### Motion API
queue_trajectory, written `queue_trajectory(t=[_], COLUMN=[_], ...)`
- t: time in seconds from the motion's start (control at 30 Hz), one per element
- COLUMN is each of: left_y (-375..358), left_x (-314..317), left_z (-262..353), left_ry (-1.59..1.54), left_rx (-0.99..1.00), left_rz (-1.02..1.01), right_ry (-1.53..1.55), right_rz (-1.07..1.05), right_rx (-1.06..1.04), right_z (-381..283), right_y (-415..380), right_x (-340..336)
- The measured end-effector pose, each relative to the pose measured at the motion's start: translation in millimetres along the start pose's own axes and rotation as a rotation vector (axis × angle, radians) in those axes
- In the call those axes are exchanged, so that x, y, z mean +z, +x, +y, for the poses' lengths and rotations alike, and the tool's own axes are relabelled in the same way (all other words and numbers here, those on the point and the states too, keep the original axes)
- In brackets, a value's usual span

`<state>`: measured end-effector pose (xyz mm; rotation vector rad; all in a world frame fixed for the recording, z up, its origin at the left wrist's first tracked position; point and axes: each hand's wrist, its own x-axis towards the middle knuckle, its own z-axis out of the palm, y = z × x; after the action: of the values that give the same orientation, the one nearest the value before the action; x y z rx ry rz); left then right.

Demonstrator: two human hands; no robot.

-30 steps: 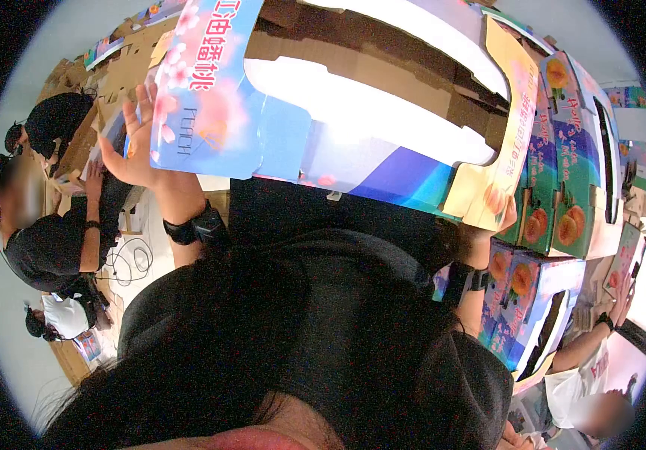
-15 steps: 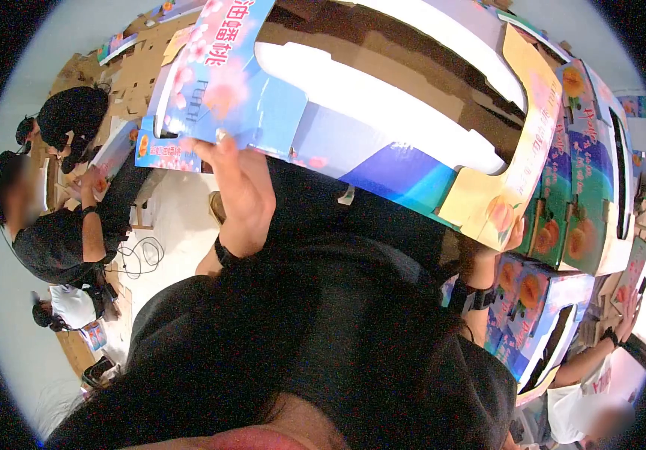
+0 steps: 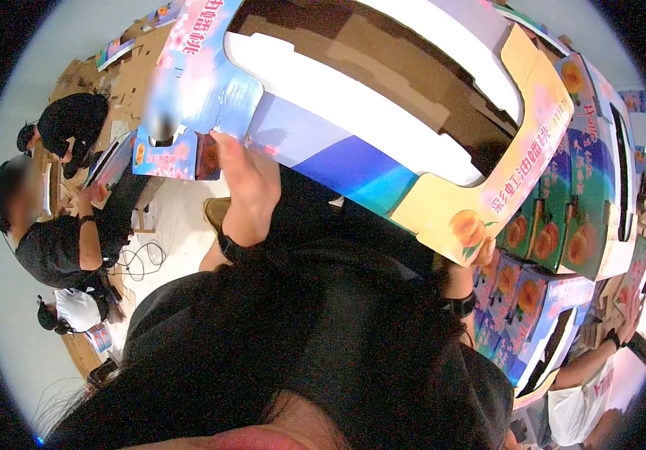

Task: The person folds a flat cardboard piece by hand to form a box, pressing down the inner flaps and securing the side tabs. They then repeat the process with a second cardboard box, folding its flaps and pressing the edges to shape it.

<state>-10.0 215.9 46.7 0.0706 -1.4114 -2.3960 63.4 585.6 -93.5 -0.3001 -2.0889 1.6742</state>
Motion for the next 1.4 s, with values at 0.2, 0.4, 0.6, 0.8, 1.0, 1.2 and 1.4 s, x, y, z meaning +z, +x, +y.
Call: queue_trajectory(t=[0.2,0.4,0.6,0.8,1.0,1.2,1.4], left_y=[10,20,17,6,6,0,2], left_x=[11,-12,-23,-3,-9,-10,-20], left_z=[14,-18,-19,-4,-11,-15,-23], left_ry=[0.071,0.108,0.140,0.039,0.098,0.140,0.184], left_rx=[-0.057,0.038,0.022,0.034,0.089,0.119,0.153], left_rz=[0.046,0.041,0.034,0.038,0.006,-0.009,-0.006], right_ry=[0.014,0.033,0.086,0.037,-0.570,-0.892,-1.054], right_rz=[-0.013,-0.023,-0.035,0.004,0.147,-0.478,-0.617], right_rx=[-0.032,-0.073,-0.163,-0.567,-0.904,-0.737,-0.636], right_z=[-7,-14,-26,-94,-195,-270,-267], right_y=[0,-2,0,15,12,-5,-9], right_x=[7,13,21,26,8,73,93])
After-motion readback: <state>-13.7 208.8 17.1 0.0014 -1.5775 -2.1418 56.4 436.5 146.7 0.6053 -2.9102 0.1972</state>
